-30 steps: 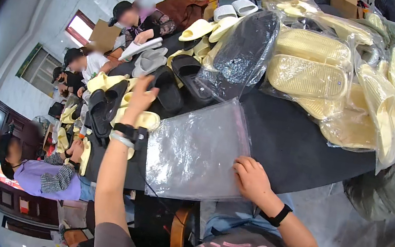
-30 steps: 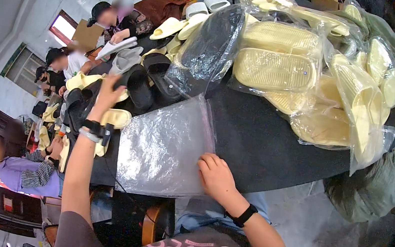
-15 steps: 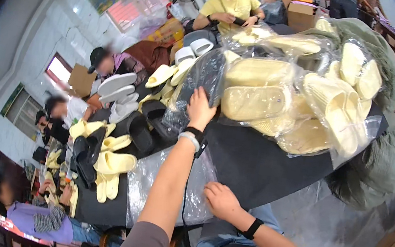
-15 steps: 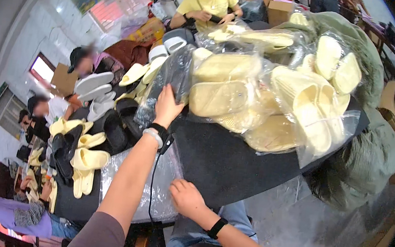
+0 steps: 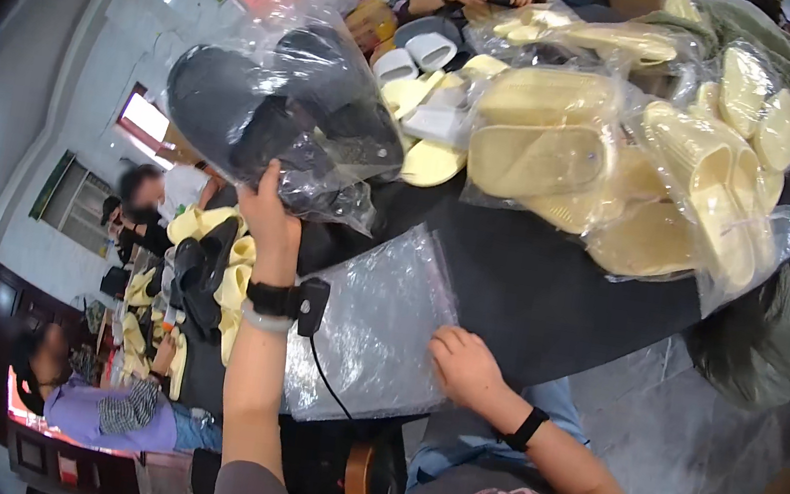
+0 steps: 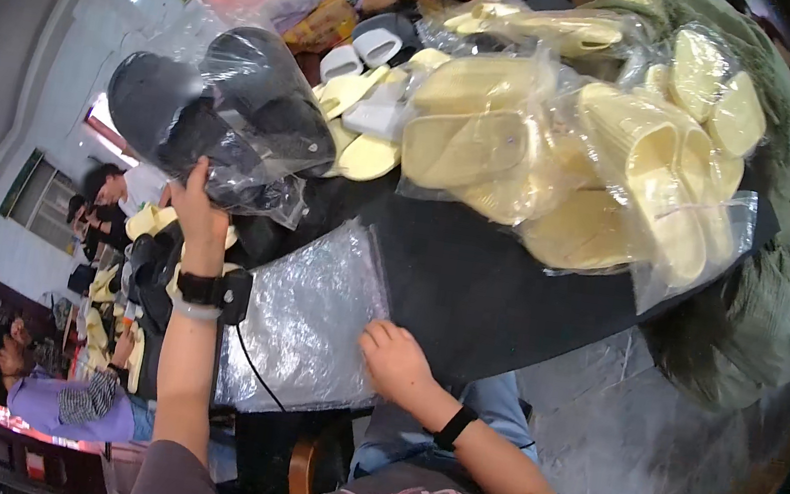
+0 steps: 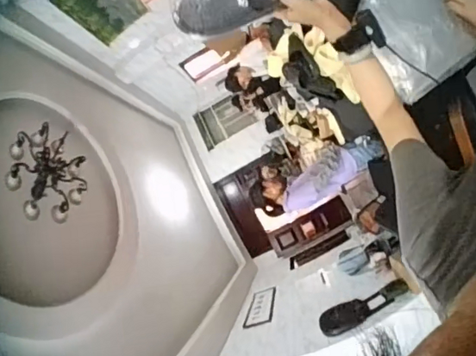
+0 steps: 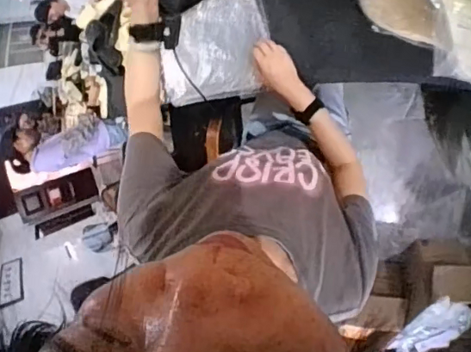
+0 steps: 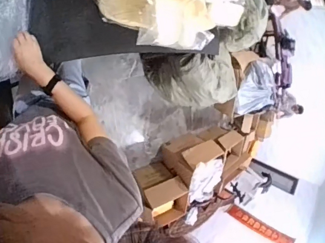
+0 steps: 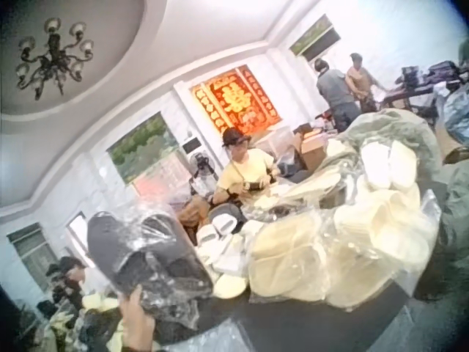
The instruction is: The person places pairs of yellow, white, and black slippers into clear plastic bags on a table. The person repeatedly picks up slippers, inserts them into bags, and sets the packaged pairs aside. Other workers are visible in the background performing similar tasks.
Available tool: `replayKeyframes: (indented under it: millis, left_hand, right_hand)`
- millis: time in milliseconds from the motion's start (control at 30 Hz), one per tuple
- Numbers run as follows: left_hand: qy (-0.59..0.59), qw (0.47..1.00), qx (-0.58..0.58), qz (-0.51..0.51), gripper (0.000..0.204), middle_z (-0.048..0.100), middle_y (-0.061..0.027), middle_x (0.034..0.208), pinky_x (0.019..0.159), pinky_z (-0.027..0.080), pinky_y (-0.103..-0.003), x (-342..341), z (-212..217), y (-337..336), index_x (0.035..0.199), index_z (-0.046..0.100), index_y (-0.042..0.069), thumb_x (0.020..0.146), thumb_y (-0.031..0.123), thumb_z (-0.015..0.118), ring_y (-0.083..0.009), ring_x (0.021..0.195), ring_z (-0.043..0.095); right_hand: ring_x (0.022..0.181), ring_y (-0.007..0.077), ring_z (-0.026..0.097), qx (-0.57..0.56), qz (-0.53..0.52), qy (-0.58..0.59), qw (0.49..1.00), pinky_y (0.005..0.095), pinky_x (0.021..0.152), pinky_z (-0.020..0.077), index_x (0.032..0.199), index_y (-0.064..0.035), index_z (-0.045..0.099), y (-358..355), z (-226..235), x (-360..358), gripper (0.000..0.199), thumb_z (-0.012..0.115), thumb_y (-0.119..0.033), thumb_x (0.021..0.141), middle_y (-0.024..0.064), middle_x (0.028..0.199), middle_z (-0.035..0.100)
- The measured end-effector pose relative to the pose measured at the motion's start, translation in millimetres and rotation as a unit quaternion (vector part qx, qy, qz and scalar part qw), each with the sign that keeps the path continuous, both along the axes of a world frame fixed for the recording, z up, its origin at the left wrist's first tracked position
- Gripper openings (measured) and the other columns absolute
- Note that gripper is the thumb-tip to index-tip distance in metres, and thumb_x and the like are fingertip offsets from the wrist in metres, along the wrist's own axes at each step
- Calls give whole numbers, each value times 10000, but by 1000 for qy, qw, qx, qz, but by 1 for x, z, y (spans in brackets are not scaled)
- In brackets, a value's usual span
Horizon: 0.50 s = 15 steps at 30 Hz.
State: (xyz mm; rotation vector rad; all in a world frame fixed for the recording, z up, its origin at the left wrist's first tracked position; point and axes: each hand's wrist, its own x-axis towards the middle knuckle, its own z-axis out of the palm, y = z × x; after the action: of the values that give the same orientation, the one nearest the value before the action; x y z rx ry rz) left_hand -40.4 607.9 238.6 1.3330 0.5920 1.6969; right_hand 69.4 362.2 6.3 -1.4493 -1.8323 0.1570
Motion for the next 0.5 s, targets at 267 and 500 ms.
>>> replayKeyframes:
  millis: [267,500]
  left_hand:
    - [-165,944,-287,-1,273,645,-105,1169,1003,459,-428,-80,-65,-113,1166,596,19,923,145,609,-257,1090,606]
    - [-321,832,-446,73,255,652,-103,1166,987,450,-447,-126,-199,-179,1138,607,32,930,167,550,-281,1091,601]
  right_hand:
    - [1155,288,543,7,-8,25,1000,403,949,448,1051,-28,590,3,3,2,250,621,-95,812,130,1175,586]
    - [1149,304,540,9,8,33,999,406,938,456,1049,-19,581,3,12,0,269,630,-83,792,140,1178,579]
